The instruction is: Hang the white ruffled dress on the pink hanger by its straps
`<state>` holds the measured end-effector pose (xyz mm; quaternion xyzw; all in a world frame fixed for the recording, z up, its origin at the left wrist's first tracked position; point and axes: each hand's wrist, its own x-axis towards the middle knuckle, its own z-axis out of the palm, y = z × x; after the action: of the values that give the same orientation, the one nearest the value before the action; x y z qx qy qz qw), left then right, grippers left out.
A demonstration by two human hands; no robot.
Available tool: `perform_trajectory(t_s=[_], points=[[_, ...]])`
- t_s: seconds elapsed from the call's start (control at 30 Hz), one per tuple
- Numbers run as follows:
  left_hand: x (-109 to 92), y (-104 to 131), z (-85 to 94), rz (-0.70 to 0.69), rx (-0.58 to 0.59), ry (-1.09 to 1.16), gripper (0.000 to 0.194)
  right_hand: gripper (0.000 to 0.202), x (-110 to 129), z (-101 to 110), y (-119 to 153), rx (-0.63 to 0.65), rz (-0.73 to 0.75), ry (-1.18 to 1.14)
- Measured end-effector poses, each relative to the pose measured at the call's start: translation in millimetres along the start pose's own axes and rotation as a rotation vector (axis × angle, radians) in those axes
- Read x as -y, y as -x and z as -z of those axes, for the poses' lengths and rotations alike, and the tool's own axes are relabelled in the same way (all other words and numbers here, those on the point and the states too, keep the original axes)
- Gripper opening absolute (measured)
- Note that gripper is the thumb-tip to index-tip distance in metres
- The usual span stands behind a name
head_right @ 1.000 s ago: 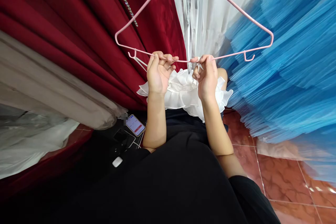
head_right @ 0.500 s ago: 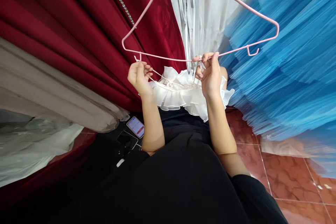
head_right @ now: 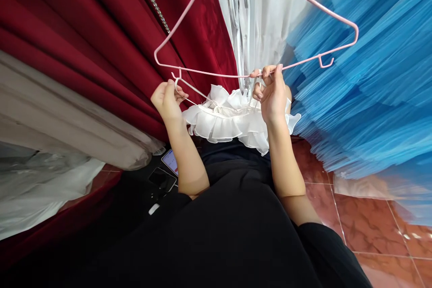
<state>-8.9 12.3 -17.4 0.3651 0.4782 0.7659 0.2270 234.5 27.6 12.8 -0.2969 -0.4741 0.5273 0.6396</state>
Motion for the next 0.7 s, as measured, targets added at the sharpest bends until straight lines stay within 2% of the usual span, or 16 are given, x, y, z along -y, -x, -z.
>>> perform_trajectory(t_s=[0.13, 0.3, 0.37, 0.5, 0.57, 0.7], points=[[-16.0, 3.0, 5.9, 0.064, 0.061, 0.143, 0.014, 0.062, 0.3, -0.9, -2.8, -0.032, 0.014, 0.013], [-30.2, 6.0, 0.2, 0.009, 0.066, 0.279, 0.008, 0.063, 1.4, -0.1, -9.2, -0.073, 0.050, 0.023], [-29.6, 5.2, -2.1, -0.024, 0.057, 0.332, 0.004, 0.064, 2.3, 3.1, -11.5, -0.094, 0.039, 0.052], [-21.6, 1.2, -1.5, -0.089, 0.065, 0.356, 0.022, 0.063, 4.7, 8.1, -12.6, -0.058, 0.022, 0.027], [-18.6, -1.0, 1.8, -0.099, 0.055, 0.353, 0.025, 0.063, 5.7, 7.6, -11.8, -0.024, 0.034, 0.007], [-18.8, -4.9, 9.5, 0.012, 0.052, 0.395, 0.024, 0.062, 5.0, 3.3, -10.1, 0.046, 0.045, -0.045]])
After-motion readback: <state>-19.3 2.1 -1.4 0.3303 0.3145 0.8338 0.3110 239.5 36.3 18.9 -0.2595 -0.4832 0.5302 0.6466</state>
